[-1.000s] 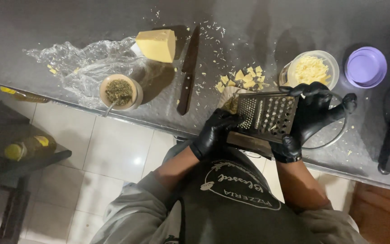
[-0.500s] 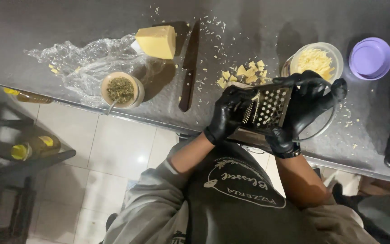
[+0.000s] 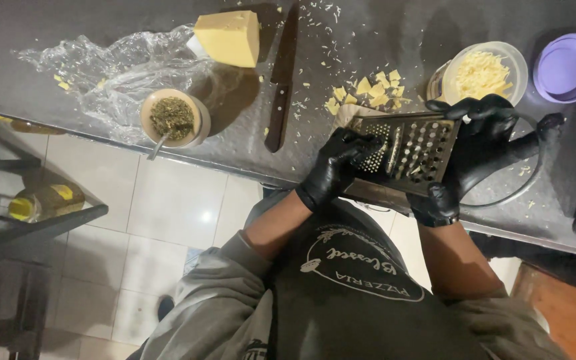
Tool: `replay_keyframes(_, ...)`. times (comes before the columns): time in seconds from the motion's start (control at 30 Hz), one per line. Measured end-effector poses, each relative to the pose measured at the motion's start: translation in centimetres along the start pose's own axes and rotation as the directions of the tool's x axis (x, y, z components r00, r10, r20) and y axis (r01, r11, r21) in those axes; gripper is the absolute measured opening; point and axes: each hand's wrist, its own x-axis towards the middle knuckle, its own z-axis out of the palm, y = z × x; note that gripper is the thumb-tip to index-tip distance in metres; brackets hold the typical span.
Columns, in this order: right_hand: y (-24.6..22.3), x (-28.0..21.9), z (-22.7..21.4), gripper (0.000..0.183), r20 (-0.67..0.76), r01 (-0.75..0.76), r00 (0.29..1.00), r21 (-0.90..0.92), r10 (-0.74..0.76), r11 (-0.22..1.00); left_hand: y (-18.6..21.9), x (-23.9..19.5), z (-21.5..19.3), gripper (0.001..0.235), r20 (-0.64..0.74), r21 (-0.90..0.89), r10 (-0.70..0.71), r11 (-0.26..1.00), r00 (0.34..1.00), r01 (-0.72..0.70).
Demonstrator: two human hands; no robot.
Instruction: Grating a block of cheese into a container using a hand grater.
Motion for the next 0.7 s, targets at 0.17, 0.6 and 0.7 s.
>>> replay_keyframes(0.17, 1.7, -1.1, -2.2, 0.081, -0.165, -0.098, 0.98, 0.103, 0.115, 0.99, 3.0, 0.6, -0.8, 0.039, 0.126, 0.314, 0.232, 0.913, 0.964, -0.261)
replay_keyframes(0.6, 0.2, 1.1, -1.3, 0.051, -0.13, -0.317, 0.832, 0.686, 0.539, 0.655, 1.5, -1.5, -4.2, 0.033, 0.218, 0.649, 0.065, 0.736, 0.974, -0.194)
replay_keyframes(0.7, -0.4, 0.9, -0.5, 0.056, -0.095, -0.367, 0.766, 0.747, 0.636, 0.554, 6.3, 0.1, -2.9, 0.037, 0.214, 0.479, 0.141, 0.847, 0.967, -0.23)
